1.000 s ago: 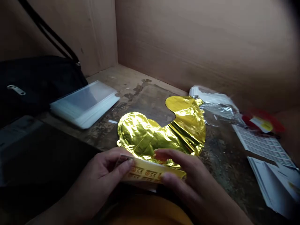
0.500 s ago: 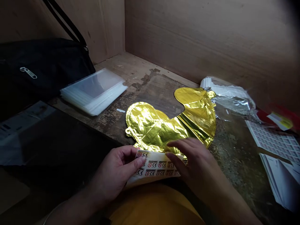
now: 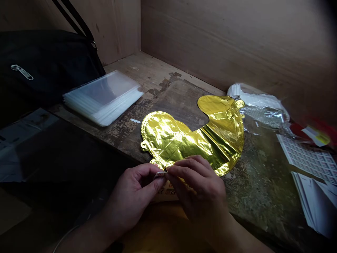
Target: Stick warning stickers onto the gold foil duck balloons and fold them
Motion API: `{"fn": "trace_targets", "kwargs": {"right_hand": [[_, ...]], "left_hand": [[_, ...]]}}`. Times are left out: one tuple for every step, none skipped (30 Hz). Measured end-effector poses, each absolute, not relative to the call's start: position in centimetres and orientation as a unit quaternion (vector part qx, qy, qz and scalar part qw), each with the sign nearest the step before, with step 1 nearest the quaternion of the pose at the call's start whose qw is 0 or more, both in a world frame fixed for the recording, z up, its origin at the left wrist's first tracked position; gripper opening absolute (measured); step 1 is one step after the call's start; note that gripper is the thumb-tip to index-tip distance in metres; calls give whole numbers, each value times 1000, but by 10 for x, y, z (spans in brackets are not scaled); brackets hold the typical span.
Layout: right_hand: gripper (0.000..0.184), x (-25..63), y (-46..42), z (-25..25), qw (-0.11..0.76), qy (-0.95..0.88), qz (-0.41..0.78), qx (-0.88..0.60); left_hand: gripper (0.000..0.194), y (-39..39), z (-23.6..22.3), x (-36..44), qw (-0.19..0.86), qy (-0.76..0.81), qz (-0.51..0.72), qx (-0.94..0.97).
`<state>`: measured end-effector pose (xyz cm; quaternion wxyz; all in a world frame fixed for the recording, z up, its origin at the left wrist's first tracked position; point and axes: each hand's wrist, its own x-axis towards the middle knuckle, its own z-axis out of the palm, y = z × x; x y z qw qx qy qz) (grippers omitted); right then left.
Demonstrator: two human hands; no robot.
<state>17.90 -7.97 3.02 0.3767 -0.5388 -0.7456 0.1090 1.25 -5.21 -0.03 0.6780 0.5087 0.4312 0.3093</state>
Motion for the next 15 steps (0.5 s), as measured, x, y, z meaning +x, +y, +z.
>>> {"fn": "trace_targets", "kwargs": {"right_hand": [[9,178,-80,30,380,-747,100,-536],[10,178,-80,29,382,-749,90,-534],[11,177,-79,28,382,-750,82,-534],[11,177,-79,27,381,-751,76,-534],[11,176,-79,26,381,-752,69,-533],[11,176,-79,25,381,-754,63,-532],[12,176,-79,24,380,-756,58,-530],[13,177,-79,23,380,-758,51,-527],[14,177,-78,23,378,-762,44,-524],[14,177,-78,23,374,-767,38,-519],[14,177,-78,23,368,-775,31,-513],[14,177,-78,22,363,-783,21,-505],[14,177,-78,22,356,-792,8,-496],[13,177,-78,22,349,-800,-5,-488],[13,178,-78,21,343,-806,-18,-482]], "left_hand": [[13,-52,0,12,681,431,308,505],[14,-52,0,12,685,430,308,501],[14,-51,0,12,689,428,308,497],[15,-51,0,12,692,427,310,493],[15,-51,-1,12,694,427,311,489],[16,-51,-1,12,697,426,311,486],[17,-51,-2,12,700,426,310,482],[18,-51,-3,12,704,426,307,478],[19,-51,-4,11,710,427,304,471],[19,-51,-5,11,716,426,302,464],[19,-52,-7,11,722,425,301,456],[19,-52,-8,11,728,423,303,447],[19,-52,-9,10,733,421,305,438],[20,-52,-10,10,739,419,308,428],[20,-53,-10,10,745,417,311,417]]}}
